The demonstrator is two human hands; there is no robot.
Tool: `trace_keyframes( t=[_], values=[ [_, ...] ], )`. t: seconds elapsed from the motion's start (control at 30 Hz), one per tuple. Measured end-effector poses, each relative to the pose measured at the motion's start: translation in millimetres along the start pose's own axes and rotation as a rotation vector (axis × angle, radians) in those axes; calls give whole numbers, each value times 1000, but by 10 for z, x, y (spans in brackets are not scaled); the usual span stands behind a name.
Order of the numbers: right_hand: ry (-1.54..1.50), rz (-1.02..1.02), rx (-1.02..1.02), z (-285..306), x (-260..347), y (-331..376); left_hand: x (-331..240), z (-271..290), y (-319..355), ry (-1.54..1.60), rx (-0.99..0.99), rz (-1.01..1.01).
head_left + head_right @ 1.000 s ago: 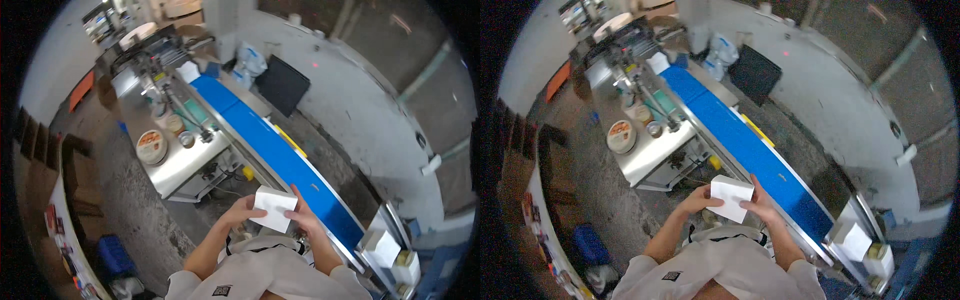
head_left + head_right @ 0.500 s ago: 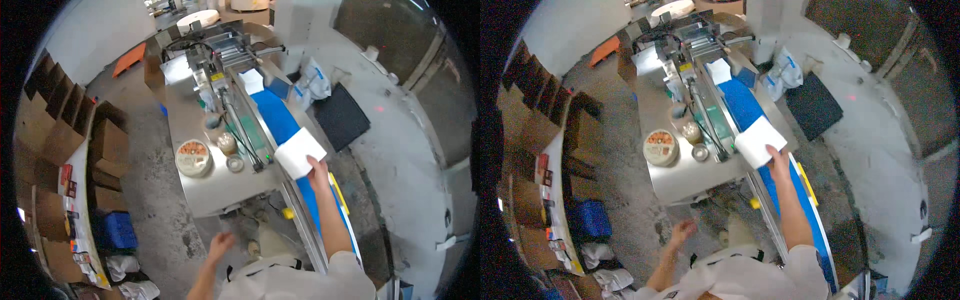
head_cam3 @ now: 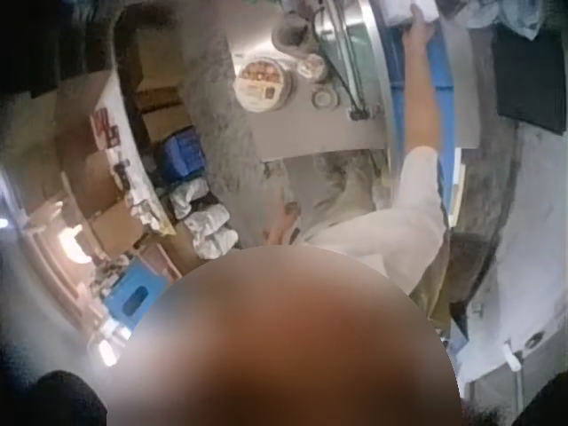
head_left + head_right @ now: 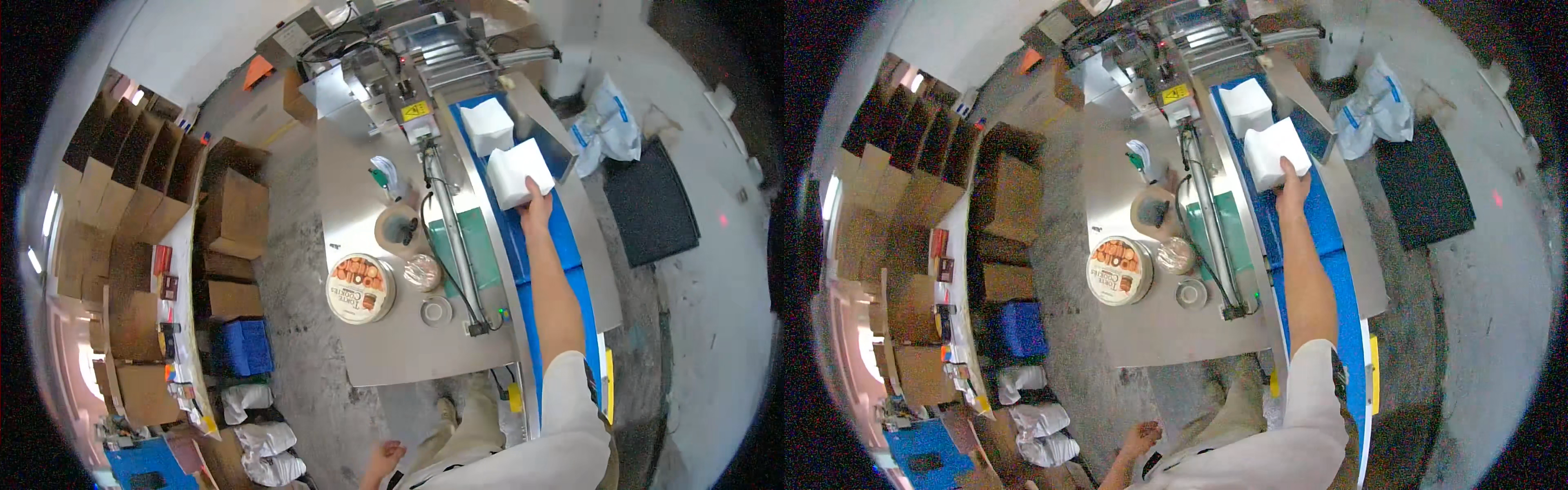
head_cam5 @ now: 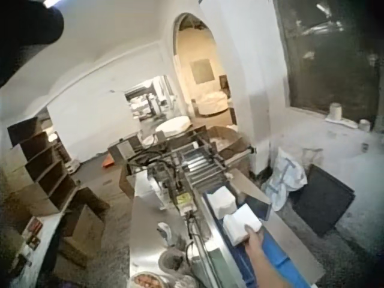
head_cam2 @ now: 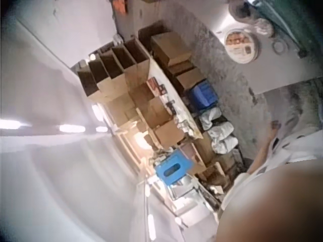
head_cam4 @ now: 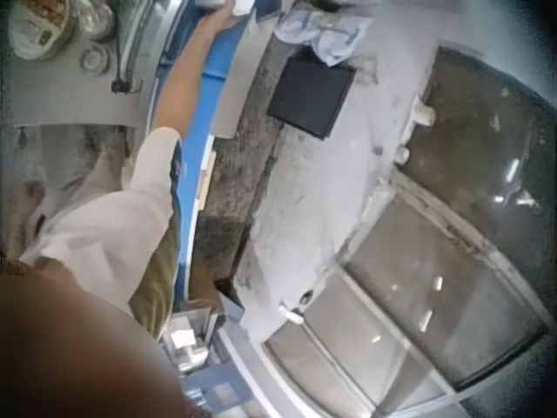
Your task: Bagging and boxing paper products using a heat sealer and organizing stacks on a conveyor belt.
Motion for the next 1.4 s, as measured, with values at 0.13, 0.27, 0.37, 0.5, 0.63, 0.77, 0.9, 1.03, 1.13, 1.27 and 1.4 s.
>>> trace_keyframes(
  t=[0.13, 0.27, 0.37, 0.5, 0.63, 0.77, 0.9, 1.03, 1.13, 1.27, 1.4],
  values=[
    [98, 79, -85, 266, -258, -199, 45, -50, -107, -46, 13, 64],
    [277, 136, -272, 332, -284, -155, 59, -146, -29, -92, 58, -46],
    [511, 146, -230, 830, -134, -270, 371, -231, -184, -56, 20, -115],
    [161, -89, -77, 1572, 282, 264, -322, -310, 110, -218, -41, -181],
    [172, -204, -57, 2031, 743, 1513, -627, -286, 496, -171, -30, -212],
    [283, -128, -31, 2719, 1497, 2878, -697, -438, 771, -316, -38, -507],
    [459, 84, -82, 3481, 2254, 4471, -590, -948, 872, -387, 235, -704],
    [525, 250, -178, 3663, 2582, 6254, -370, -1564, 1430, -412, 480, -794],
    [513, 243, -361, 3886, 2899, 7216, -275, -2018, 2050, -443, 765, -693],
    [535, 361, -505, 4461, 3483, 8307, 2, -2706, 2618, -671, 919, -907],
    [525, 546, -749, 5225, 4143, 9654, 479, -3568, 3236, -723, 1163, -663]
  ],
)
Point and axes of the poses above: each hand's wrist, its own y-axis away from the middle knuckle, its own z-axis out of the back of the hand, x = y × z, the point moved 3 cm from there along -y, towards the middle knuckle
